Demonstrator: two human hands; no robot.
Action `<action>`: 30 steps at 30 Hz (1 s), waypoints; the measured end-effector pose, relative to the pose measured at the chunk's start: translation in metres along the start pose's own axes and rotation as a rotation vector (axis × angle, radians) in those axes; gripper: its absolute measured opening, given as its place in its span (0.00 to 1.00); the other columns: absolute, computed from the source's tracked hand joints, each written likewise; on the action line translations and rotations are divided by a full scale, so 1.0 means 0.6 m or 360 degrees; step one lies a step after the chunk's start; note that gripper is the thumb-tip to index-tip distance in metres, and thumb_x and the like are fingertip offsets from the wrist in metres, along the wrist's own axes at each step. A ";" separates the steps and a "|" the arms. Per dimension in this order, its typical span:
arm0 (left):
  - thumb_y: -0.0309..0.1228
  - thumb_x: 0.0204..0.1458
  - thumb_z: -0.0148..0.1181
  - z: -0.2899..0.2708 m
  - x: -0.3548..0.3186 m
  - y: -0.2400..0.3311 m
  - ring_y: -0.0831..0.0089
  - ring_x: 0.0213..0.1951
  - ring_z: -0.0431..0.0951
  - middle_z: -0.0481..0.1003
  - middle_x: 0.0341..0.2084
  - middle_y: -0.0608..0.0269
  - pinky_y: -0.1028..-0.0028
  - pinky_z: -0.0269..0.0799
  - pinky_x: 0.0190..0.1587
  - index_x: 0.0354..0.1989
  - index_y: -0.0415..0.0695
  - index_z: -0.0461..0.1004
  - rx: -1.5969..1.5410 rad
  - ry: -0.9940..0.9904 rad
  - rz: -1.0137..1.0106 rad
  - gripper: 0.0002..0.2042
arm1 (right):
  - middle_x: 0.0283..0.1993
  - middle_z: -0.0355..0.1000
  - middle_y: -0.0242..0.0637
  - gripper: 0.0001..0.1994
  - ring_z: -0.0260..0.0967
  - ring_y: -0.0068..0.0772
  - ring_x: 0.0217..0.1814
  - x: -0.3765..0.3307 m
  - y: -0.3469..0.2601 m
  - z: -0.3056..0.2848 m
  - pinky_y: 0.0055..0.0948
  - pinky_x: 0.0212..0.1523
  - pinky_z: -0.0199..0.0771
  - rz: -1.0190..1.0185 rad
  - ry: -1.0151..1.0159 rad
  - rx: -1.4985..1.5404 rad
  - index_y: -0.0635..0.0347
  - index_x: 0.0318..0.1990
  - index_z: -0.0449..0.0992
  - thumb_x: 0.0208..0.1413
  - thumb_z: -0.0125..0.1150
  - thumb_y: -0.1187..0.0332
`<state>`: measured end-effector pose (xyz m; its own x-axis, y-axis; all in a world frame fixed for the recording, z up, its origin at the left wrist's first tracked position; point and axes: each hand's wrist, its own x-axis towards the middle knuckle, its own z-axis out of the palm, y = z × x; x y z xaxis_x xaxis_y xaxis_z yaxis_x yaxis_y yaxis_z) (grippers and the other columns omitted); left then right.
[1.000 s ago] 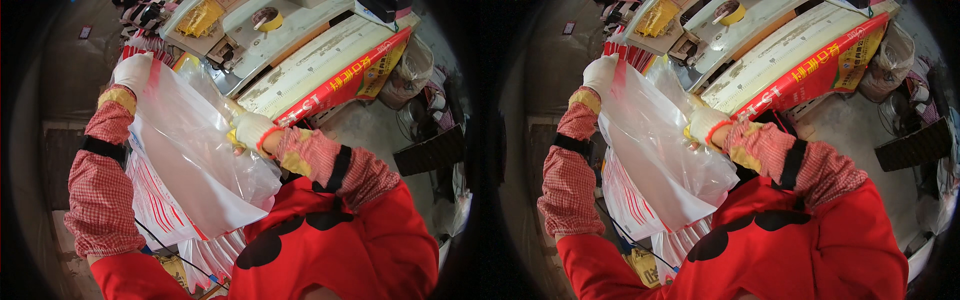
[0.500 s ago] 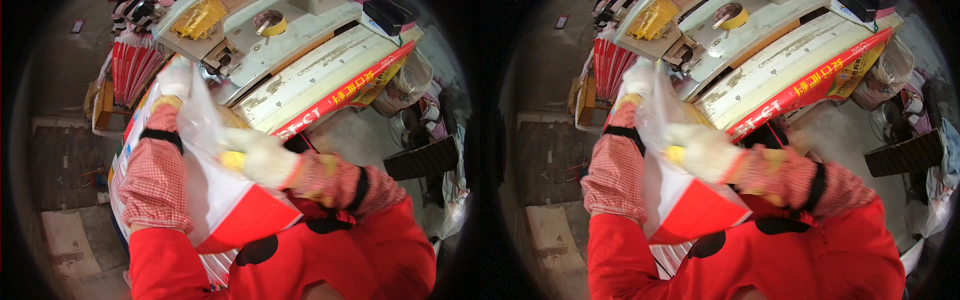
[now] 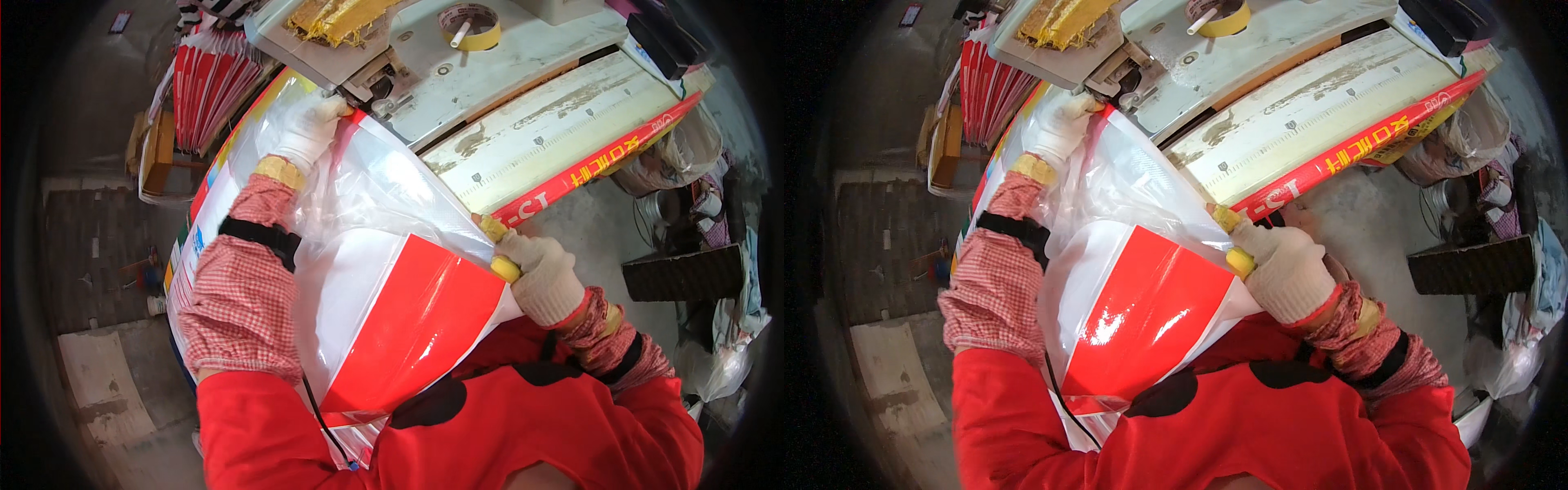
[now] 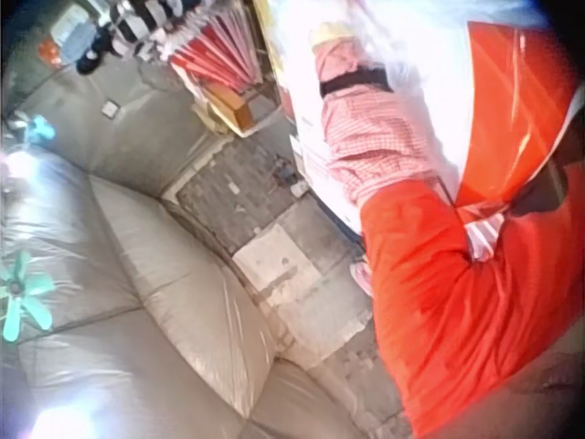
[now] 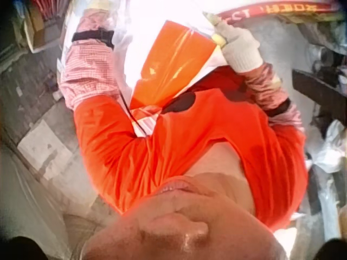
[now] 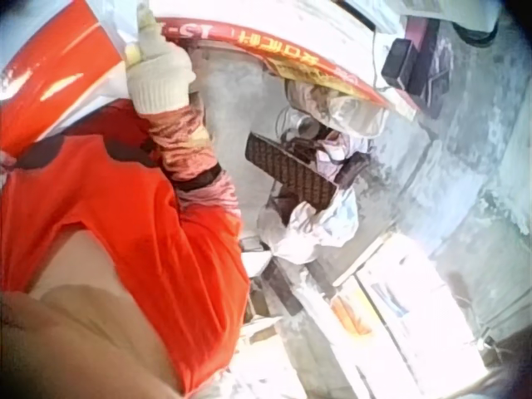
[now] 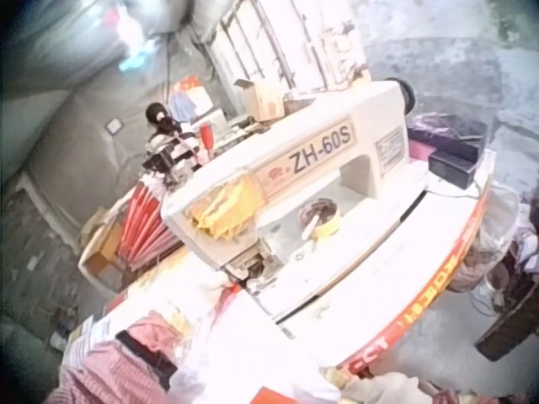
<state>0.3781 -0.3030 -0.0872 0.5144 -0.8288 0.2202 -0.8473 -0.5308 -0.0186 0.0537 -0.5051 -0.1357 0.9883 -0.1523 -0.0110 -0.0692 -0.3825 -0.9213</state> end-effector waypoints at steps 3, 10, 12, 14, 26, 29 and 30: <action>0.28 0.46 0.57 -0.032 -0.004 0.005 0.55 0.33 0.75 0.74 0.30 0.55 0.65 0.71 0.37 0.37 0.51 0.79 0.0177 -0.0085 0.0227 0.10 | 0.28 0.73 0.46 0.14 0.73 0.39 0.29 -0.002 -0.013 -0.008 0.29 0.31 0.72 -0.0096 -0.0085 -0.0128 0.56 0.45 0.76 0.48 0.62 0.72; 0.35 0.50 0.54 -0.040 -0.004 0.016 0.54 0.35 0.76 0.75 0.33 0.49 0.62 0.72 0.39 0.43 0.53 0.76 0.0303 -0.0649 -0.0149 0.12 | 0.23 0.71 0.38 0.18 0.72 0.40 0.25 0.001 -0.025 -0.003 0.34 0.24 0.70 -0.0093 -0.0167 -0.0525 0.51 0.50 0.74 0.49 0.57 0.72; 0.36 0.50 0.51 -0.020 0.016 -0.019 0.51 0.37 0.76 0.76 0.34 0.46 0.60 0.72 0.41 0.42 0.52 0.77 0.0153 -0.0544 -0.0197 0.12 | 0.22 0.70 0.39 0.20 0.71 0.40 0.24 0.025 -0.019 0.011 0.35 0.22 0.68 -0.0113 -0.0128 -0.0638 0.53 0.53 0.72 0.48 0.56 0.71; 0.35 0.49 0.52 -0.004 0.044 -0.066 0.51 0.38 0.77 0.76 0.34 0.48 0.59 0.72 0.41 0.40 0.52 0.78 0.0436 -0.0511 -0.0332 0.12 | 0.20 0.68 0.41 0.21 0.70 0.43 0.22 0.068 -0.020 0.036 0.38 0.22 0.67 -0.0350 -0.0082 -0.0752 0.58 0.52 0.72 0.48 0.55 0.69; 0.27 0.47 0.53 -0.181 0.090 -0.018 0.55 0.37 0.78 0.77 0.32 0.50 0.64 0.74 0.42 0.41 0.47 0.78 0.0876 -0.0658 -0.0305 0.13 | 0.36 0.76 0.44 0.14 0.74 0.40 0.35 0.394 -0.095 0.091 0.38 0.36 0.72 -0.0585 -0.0734 -0.1136 0.52 0.38 0.80 0.43 0.56 0.63; 0.26 0.46 0.55 -0.231 0.055 0.098 0.56 0.35 0.77 0.77 0.29 0.51 0.64 0.72 0.37 0.33 0.40 0.77 0.0464 -0.0739 -0.0030 0.07 | 0.36 0.77 0.37 0.15 0.74 0.36 0.35 0.387 -0.110 0.028 0.33 0.37 0.72 -0.0802 -0.0982 -0.0672 0.44 0.42 0.80 0.43 0.56 0.63; 0.24 0.45 0.55 -0.244 0.056 0.135 0.57 0.33 0.77 0.76 0.28 0.52 0.64 0.72 0.36 0.32 0.39 0.76 0.0363 -0.0691 0.0188 0.07 | 0.38 0.77 0.35 0.16 0.74 0.34 0.36 0.378 -0.121 0.011 0.32 0.38 0.72 -0.0765 -0.1059 -0.0650 0.43 0.44 0.79 0.45 0.55 0.62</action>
<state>0.3075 -0.3480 0.0615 0.4656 -0.8569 -0.2213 -0.8774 -0.4141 -0.2423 0.2835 -0.5058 -0.0742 0.7887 0.6147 -0.0002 0.4522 -0.5805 -0.6772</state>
